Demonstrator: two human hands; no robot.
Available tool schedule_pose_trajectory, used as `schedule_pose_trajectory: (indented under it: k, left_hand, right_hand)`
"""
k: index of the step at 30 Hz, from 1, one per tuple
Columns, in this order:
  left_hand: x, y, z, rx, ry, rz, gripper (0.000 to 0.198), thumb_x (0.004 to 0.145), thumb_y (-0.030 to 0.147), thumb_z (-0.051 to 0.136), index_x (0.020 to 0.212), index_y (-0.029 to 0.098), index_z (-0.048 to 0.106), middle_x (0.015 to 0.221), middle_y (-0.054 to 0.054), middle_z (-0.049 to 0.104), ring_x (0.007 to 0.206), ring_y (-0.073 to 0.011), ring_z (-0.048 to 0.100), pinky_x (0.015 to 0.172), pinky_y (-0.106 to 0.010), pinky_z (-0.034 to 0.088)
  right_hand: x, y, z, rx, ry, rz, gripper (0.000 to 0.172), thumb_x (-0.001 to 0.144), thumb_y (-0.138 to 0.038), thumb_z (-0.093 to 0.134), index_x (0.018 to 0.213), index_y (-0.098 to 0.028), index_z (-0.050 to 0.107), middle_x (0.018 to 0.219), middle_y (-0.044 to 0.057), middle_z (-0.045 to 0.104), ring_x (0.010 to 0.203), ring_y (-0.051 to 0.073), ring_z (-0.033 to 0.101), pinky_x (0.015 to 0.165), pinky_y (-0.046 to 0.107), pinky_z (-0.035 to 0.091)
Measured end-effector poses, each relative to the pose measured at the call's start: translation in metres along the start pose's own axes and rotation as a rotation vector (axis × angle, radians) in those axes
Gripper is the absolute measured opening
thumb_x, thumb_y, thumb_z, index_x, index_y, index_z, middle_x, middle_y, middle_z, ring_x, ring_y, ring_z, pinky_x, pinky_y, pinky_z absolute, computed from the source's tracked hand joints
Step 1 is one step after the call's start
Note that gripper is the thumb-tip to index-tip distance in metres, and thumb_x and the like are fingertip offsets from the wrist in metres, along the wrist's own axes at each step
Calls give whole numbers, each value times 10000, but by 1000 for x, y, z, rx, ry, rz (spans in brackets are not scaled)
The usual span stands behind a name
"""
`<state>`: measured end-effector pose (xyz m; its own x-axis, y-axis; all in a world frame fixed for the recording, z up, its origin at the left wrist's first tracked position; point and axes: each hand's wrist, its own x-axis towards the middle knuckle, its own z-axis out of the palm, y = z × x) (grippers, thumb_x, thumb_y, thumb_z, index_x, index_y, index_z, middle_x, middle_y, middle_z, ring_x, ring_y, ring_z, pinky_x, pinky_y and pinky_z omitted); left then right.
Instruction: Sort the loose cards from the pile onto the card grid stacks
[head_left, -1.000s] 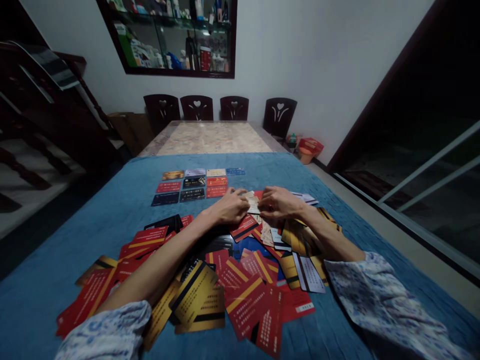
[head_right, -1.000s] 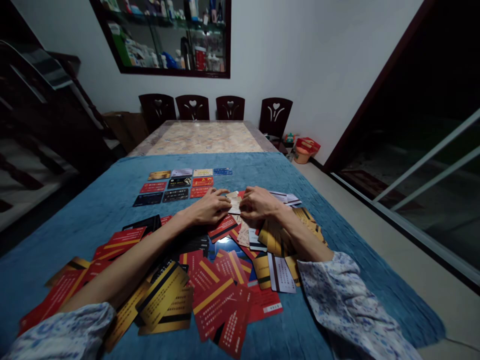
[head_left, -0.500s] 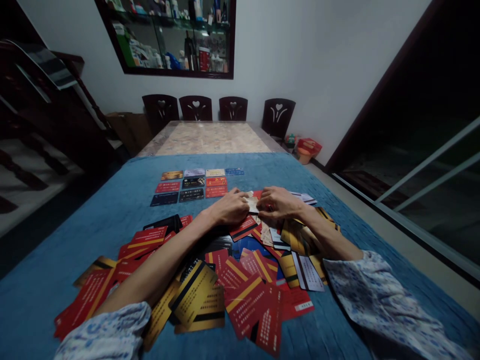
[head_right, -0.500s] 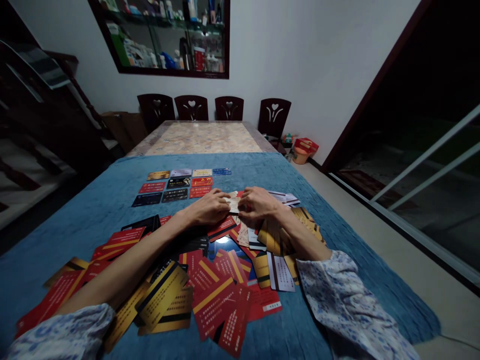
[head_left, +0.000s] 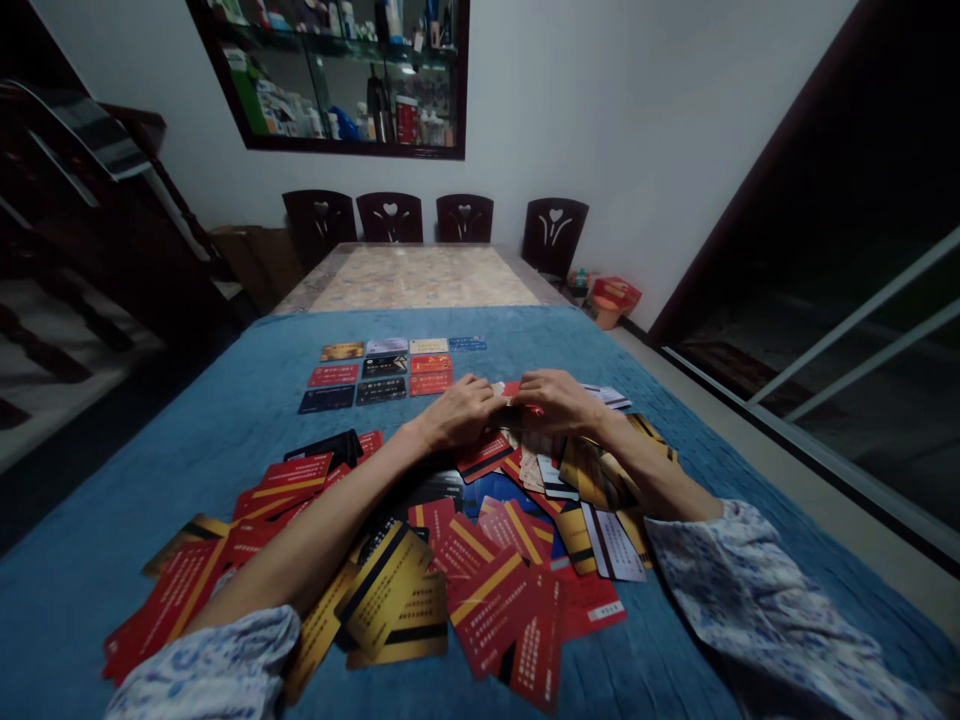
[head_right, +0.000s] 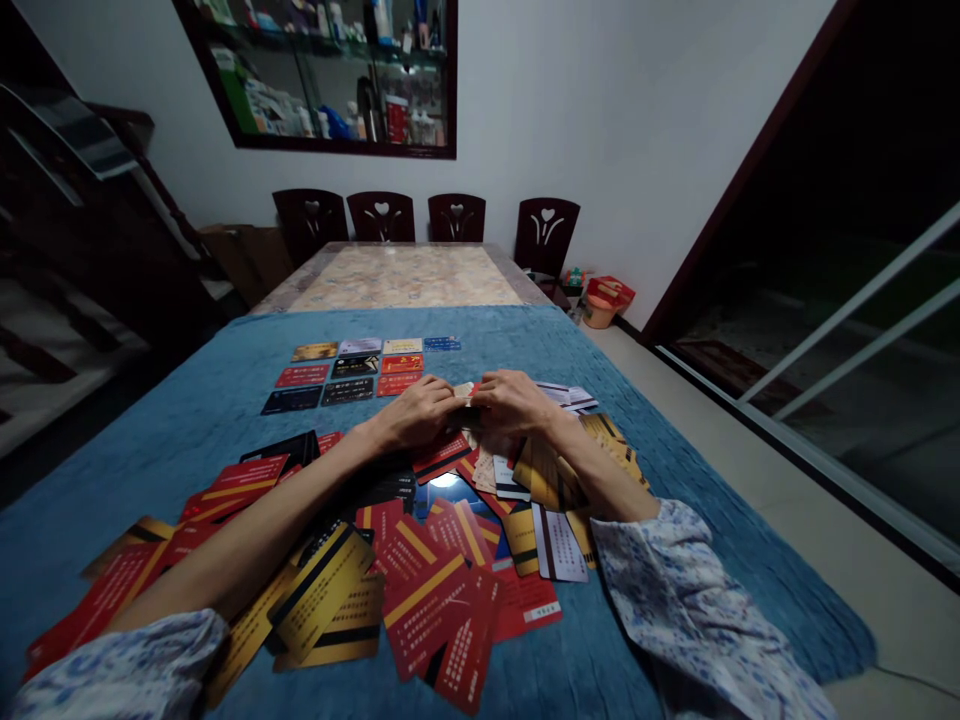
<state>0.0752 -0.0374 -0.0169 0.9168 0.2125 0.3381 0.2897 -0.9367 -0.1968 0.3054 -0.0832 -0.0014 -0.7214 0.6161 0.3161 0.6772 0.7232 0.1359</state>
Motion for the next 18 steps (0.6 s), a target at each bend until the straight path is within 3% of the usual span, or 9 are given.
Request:
schedule_pose_trajectory:
  k: [4,8,13,18]
  left_hand:
    - [1,0,-2,-24,21,-45,269,915,83,485,1094,142,677,965,-118,724,959,-226,639,882,-368,446]
    - [1,1,-7,-102,31,-116,358,914,72,463,1214,132,649,957,-117,725,969,-233,639,882,-370,446]
    - [-1,-1,-7,-224,27,-205,425,908,70,447,1285,165,618,1112,-126,725,1021,-245,628,891,-382,454]
    - [-2,-1,-5,-209,-6,-265,428,901,87,462,1293,172,612,1104,-132,712,1020,-266,613,891,-405,460]
  right_hand:
    - [-3,3,1,15,56,24,285,776,-106,553,965,-178,755,779,70,694,724,174,545,640,269,341]
    - [-5,4,-1,80,98,77,273,831,-146,549,1029,-179,734,831,78,703,768,184,577,665,265,380]
    - [-6,0,-3,169,35,204,295,859,-194,545,1124,-198,676,907,76,715,797,191,608,703,271,414]
    - [-5,-2,0,201,9,317,328,870,-227,540,1188,-218,620,929,64,727,790,190,621,711,267,409]
